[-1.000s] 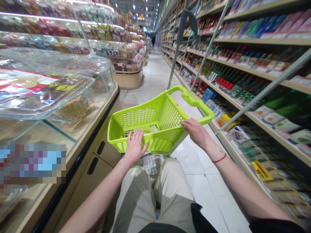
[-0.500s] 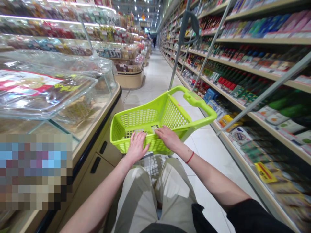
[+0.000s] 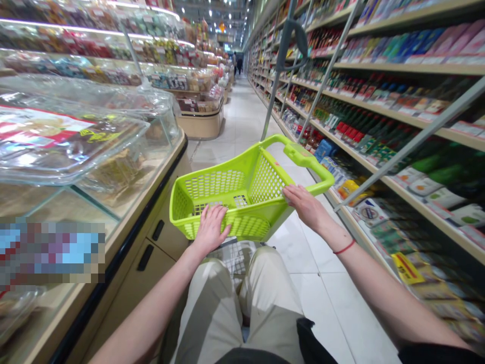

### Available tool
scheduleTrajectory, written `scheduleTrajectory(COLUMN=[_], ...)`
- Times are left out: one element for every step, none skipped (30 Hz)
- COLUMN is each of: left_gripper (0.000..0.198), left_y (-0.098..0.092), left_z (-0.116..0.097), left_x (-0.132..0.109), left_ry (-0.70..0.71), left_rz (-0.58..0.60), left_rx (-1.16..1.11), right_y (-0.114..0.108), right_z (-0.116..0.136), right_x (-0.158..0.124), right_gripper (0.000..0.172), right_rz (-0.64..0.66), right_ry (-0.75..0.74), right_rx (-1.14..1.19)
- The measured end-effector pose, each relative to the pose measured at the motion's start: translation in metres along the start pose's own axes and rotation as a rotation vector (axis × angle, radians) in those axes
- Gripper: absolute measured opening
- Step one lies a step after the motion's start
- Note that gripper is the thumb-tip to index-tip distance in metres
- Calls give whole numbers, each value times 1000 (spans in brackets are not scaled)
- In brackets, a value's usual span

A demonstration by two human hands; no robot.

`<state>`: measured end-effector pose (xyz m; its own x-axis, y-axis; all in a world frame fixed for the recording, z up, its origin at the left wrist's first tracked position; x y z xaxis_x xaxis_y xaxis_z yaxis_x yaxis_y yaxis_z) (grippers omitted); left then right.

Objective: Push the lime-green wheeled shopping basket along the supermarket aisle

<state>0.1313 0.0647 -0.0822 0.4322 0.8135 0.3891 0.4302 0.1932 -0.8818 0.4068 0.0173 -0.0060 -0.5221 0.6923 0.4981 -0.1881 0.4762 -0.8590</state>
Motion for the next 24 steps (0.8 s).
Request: scheduleTrajectory(left_gripper=[47,47,47,48,48,49,49,49,48,48,48,47,46,46,46,45,45,46,46,46,46,46,47,47], left_y=[0,1,1,1,1,1,1,1,0,0,-1,-1,-1,-2,-2,-2,-3,-3,-2,-2,-2,-2,-1,-1], left_z=[0,0,0,-1,-1,-2,-2,-3,-3,-3,-3,-3,-2,-1,-1,0,1,1,1,2,2,2,2,2], left_x=[0,0,0,0,0,0,0,0,0,0,0,0,0,0,0,0,-1,-1,-1,-2,-2,-2,-2,-2], left_ry=[0,0,0,-1,-2,-2,-2,-1,-1,-1,-1,-2,-3,-3,-4,-3,-3,-3,-3,-3,-3,-2,-3,-3], left_rz=[2,4,6,7,6,4,0,-3,-7,-9,-12,-14,-17,-20,-23,-26,-28,-29,-30,-29,-29,-28,-28,-27], left_rx=[-2,-5,-8,-12,-14,-15,-15,-14,-14,-14,-15,-15,-15,-16,-16,-17,-19,-21,-23,-26,-28,-31,-34,-37], right_y=[4,9,16,24,33,43,53,62,70,77,81,84,85,84,81,77,72,65,57,48,38,29,21,13], right_z=[5,12,20,30,40,51,63,74,84,93,100,105,107,108,106,101,95,87,78,68,58,50,42,34], right_x=[3,8,15,22,30,39,47,56,63,70,75,78,80,80,78,74,70,65,59,53,47,41,36,31], right_gripper=[40,41,41,41,40,39,38,37,36,35,35,34,33,33,32,31,30,30,30,30,31,32,32,32], right_rz=[6,17,30,46,64,83,114,140,156,168,173,175,177,179,184,191,199,205,206,203,190,182,169,152], right_ry=[-11,-27,-40,-51,-59,-59,-68,-77,-82,-87,-91,-96,-102,-109,-114,-115,-113,-105,-98,-92,-88,-96,-101,-103], right_rx=[6,17,29,41,51,52,48,37,21,7,-7,-18,-23,-23,-20,-16,-14,-17,-23,-28,-31,-24,-16,-9])
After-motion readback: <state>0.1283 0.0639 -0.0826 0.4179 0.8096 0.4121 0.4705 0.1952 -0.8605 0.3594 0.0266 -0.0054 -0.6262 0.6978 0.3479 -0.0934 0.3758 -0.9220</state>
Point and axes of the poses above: each hand's wrist, its own x-axis towards the middle knuckle, its own y-axis out of the palm, z = x × y, the point moved 8 cm from there along x, towards the middle knuckle, and after that the axes turned 10 degrees about -y, right-handed, at the moved point
